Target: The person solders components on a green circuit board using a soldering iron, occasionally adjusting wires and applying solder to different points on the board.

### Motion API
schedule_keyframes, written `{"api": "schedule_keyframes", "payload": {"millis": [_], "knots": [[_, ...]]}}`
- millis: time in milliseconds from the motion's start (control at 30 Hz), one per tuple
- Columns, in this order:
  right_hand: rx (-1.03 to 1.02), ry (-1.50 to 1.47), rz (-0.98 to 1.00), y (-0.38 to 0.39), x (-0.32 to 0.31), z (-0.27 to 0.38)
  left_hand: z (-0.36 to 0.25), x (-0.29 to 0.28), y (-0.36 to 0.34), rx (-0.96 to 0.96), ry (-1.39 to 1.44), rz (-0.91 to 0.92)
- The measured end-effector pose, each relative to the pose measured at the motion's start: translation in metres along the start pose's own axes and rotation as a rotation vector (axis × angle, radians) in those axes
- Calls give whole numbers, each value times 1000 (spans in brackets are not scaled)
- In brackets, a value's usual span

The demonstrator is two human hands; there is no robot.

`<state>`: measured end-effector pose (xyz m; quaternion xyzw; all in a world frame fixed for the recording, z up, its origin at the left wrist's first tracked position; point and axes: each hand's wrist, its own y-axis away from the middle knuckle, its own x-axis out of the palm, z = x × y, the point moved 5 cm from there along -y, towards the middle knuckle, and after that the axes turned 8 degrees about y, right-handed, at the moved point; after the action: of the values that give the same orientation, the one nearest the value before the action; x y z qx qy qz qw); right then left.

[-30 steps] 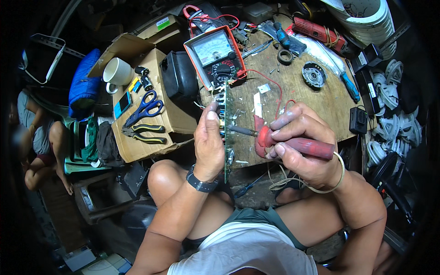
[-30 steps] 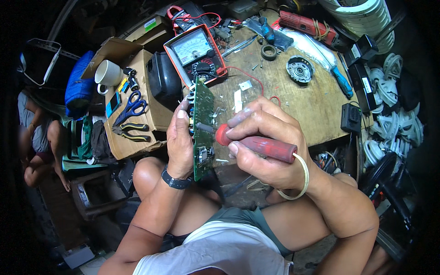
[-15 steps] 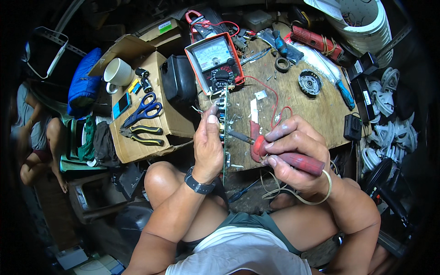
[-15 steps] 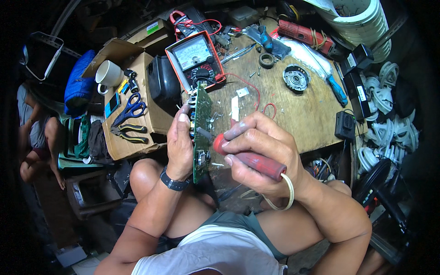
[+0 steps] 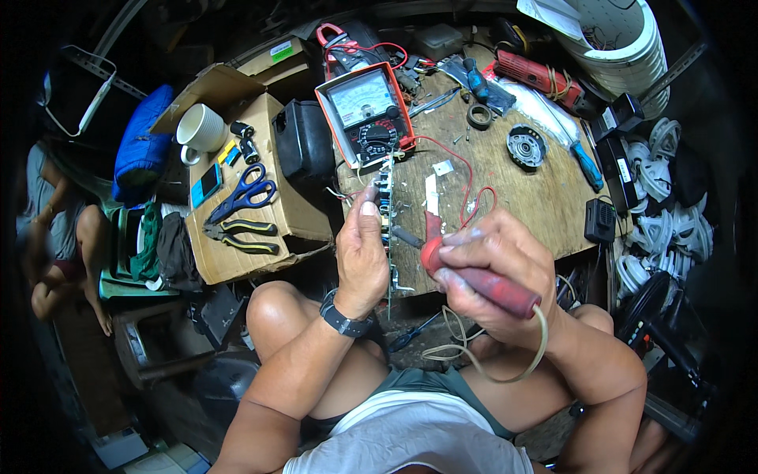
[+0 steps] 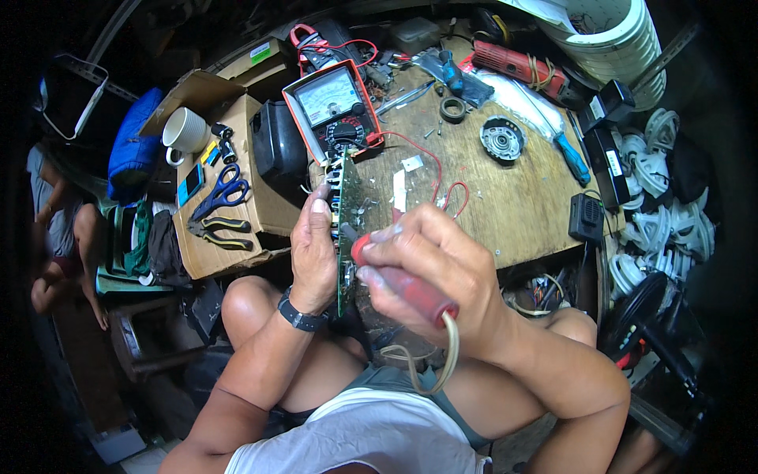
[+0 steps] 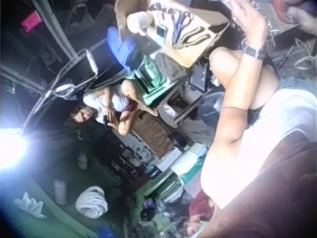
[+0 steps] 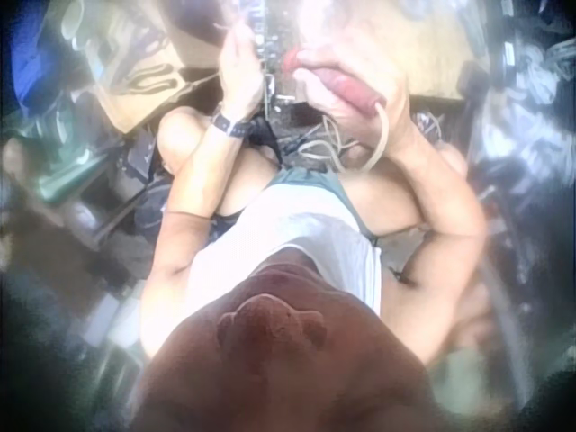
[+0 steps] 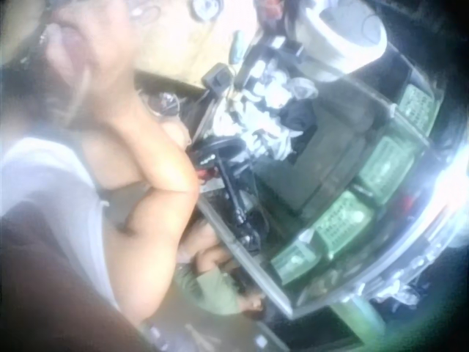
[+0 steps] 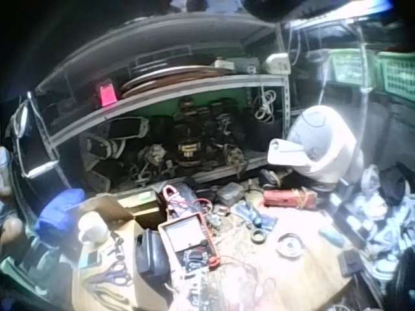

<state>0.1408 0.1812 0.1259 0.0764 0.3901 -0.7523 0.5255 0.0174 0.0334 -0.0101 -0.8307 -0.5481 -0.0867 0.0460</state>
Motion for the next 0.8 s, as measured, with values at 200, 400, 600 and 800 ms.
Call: {"api": "schedule_keyframes", "payload": {"millis": [200,400,600,800], "knots": [[23,-10,-79,1,2,-4,-5,2,0,7,5,6],[42,13,-77,4,2,-6,-8,1,1,28,-40,-7],[-67,56,-100,5,3,3,-7,3,2,62,-98,0],[-110,162,-40,6,1,6,0,7,1,78,-104,23]]}}
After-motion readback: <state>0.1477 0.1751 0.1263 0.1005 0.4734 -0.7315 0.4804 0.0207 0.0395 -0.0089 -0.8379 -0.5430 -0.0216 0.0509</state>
